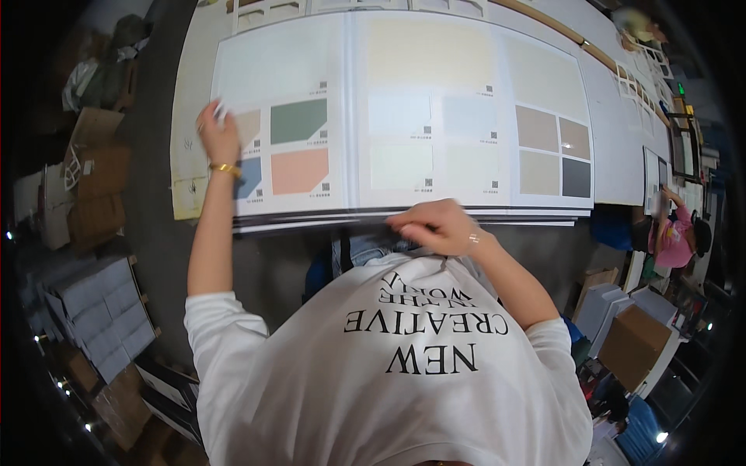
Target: Organizing color or material samples in a large binder by placing plastic templates over them.
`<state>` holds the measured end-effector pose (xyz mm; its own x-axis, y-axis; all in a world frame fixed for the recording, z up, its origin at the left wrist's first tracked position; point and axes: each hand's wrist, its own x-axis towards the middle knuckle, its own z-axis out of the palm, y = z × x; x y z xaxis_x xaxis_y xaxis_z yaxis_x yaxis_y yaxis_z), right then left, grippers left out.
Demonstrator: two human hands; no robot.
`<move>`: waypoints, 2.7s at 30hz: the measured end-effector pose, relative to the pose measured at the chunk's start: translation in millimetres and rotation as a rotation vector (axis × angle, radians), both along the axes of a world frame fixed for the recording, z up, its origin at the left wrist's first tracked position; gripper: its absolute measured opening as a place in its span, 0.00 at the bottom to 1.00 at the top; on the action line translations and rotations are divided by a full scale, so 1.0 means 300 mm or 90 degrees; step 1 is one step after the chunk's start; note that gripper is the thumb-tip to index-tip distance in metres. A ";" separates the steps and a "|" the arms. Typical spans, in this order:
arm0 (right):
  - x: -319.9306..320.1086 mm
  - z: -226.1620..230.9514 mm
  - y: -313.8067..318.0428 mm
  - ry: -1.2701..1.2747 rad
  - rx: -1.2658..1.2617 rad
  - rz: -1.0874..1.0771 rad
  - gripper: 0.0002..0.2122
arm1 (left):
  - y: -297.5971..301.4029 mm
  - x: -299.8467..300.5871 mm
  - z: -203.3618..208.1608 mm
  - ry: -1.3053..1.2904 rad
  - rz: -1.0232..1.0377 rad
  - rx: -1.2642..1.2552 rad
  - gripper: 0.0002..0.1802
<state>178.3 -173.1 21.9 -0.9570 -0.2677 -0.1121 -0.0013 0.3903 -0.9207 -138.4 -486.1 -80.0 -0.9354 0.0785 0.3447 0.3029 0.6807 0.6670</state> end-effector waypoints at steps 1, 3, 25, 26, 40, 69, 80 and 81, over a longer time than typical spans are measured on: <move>0.031 0.006 0.046 0.015 0.035 -0.129 0.11 | -0.127 -0.016 -0.035 0.037 0.039 -0.195 0.22; 0.085 0.008 0.159 0.103 0.042 -0.471 0.12 | -0.243 0.031 -0.035 -0.063 0.009 -0.180 0.24; 0.544 -0.218 1.031 -0.099 0.175 -0.992 0.24 | -0.317 0.053 0.006 -0.322 0.032 0.003 0.27; 0.551 -0.225 1.030 -0.065 0.192 -0.983 0.23 | -0.310 0.061 0.015 -0.319 0.053 -0.016 0.27; 0.599 -0.165 1.018 -0.012 -0.192 -1.046 0.15 | -0.298 0.036 0.211 -0.447 -0.064 0.230 0.16; 1.142 -0.377 1.628 0.190 -0.905 -1.210 0.26 | 1.643 1.027 0.445 -0.843 -0.626 0.376 0.22; 0.858 -0.566 1.149 -0.198 -0.779 -1.279 0.20 | 1.951 1.270 0.158 -0.872 -0.748 0.188 0.25; 0.832 -0.538 1.151 -0.229 -0.743 -1.290 0.21 | 1.931 1.268 0.222 -0.874 -0.744 0.189 0.25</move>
<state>427.9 172.1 -139.5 0.0193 0.5672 -0.8233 -0.2839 -0.7865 -0.5485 241.9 93.3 -13.4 -0.0532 0.9110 -0.4090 -0.3215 0.3722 0.8707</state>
